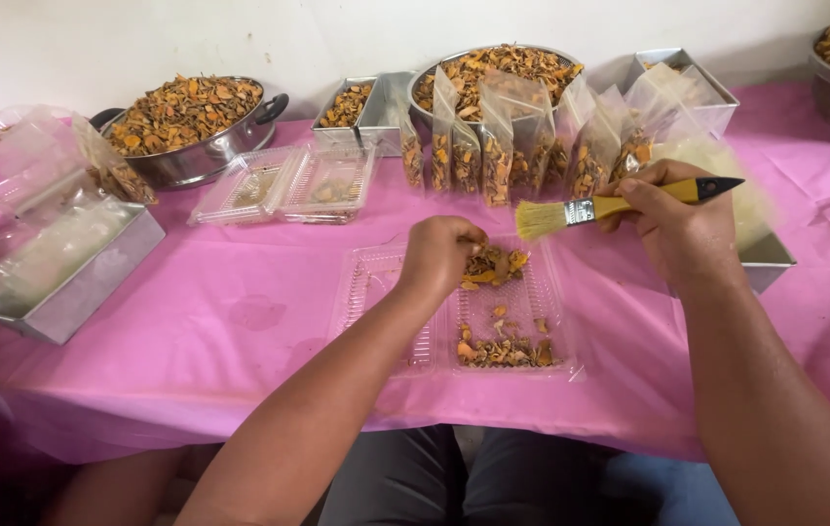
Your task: Packing dried tea pieces into plastic containers by hand and arranging them with a brush
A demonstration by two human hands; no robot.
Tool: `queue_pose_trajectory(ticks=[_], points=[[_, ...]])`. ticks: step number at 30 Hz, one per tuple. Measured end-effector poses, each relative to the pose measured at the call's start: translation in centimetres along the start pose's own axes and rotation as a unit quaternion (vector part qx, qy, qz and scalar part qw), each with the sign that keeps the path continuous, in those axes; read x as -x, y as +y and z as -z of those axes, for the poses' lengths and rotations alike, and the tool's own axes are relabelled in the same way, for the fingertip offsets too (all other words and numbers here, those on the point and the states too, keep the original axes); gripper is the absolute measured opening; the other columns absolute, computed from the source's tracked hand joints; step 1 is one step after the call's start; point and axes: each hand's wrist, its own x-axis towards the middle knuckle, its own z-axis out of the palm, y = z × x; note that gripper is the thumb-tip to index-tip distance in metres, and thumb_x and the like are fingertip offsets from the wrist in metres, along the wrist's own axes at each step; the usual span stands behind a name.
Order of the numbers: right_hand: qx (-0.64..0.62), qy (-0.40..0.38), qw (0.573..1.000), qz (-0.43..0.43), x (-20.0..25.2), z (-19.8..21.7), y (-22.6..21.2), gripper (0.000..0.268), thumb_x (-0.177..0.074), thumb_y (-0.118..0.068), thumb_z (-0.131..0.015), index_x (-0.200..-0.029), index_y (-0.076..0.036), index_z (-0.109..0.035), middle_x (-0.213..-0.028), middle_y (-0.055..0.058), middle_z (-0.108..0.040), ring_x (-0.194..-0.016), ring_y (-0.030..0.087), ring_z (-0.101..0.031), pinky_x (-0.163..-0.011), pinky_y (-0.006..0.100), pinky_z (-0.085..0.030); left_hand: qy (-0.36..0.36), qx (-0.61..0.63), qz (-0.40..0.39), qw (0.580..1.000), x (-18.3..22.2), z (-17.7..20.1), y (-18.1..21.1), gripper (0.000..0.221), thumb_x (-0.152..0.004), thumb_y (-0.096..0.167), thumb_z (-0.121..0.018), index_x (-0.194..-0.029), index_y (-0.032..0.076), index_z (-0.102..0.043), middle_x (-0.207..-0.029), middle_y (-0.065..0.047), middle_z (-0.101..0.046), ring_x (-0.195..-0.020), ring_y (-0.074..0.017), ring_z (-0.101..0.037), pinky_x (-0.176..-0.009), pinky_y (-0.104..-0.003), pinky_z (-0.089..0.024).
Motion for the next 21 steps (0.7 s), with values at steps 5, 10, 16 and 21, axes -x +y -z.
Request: queue_pose_trajectory(ticks=[5, 10, 16, 21], points=[[0.022, 0.01, 1.0, 0.002, 0.1, -0.3, -0.7, 0.02, -0.099, 0.002, -0.065, -0.082, -0.003, -0.057, -0.09, 0.024, -0.07, -0.064, 0.029, -0.066, -0.062, 0.033, -0.062, -0.118, -0.06, 0.089, 0.987, -0.7, -0.6, 2.2, 0.017, -0.098, 0.0, -0.048, -0.09, 0.007, -0.06, -0.095, -0.01, -0.055, -0.081, -0.0227, -0.054, -0.076, -0.032, -0.048], [0.025, 0.0, 1.0, 0.004, 0.4, -0.7, -1.0, 0.022, -0.1, 0.002, -0.065, -0.081, -0.005, -0.058, -0.092, 0.023, -0.071, -0.065, 0.027, -0.067, -0.062, 0.031, -0.062, -0.195, -0.259, 0.043, 0.945, -1.3, -1.3, 1.8, 0.023, -0.093, -0.006, -0.052, -0.076, 0.01, -0.058, -0.069, -0.001, -0.047, -0.058, -0.0122, -0.042, -0.052, -0.028, -0.043], [0.028, 0.016, 0.999, 0.012, 0.1, -1.0, -1.0, 0.021, -0.096, 0.002, -0.066, -0.078, -0.003, -0.058, -0.087, 0.025, -0.07, -0.061, 0.03, -0.065, -0.059, 0.036, -0.059, -0.213, -0.366, -0.026, 0.906, -1.2, -0.8, 1.3, 0.015, -0.09, -0.012, -0.065, -0.094, 0.003, -0.069, -0.074, -0.005, -0.058, -0.06, -0.0128, -0.053, -0.058, -0.027, -0.054], [0.102, 0.011, 0.995, -0.004, 0.5, -1.5, -1.3, 0.02, -0.098, 0.0, -0.066, -0.079, -0.002, -0.06, -0.091, 0.02, -0.072, -0.064, 0.025, -0.069, -0.062, 0.031, -0.063, -0.15, -0.435, -0.094, 0.883, 0.7, -0.5, 1.1, 0.031, -0.089, -0.02, -0.065, -0.072, 0.006, -0.061, -0.065, -0.003, -0.052, -0.052, -0.0122, -0.047, -0.046, -0.029, -0.049]])
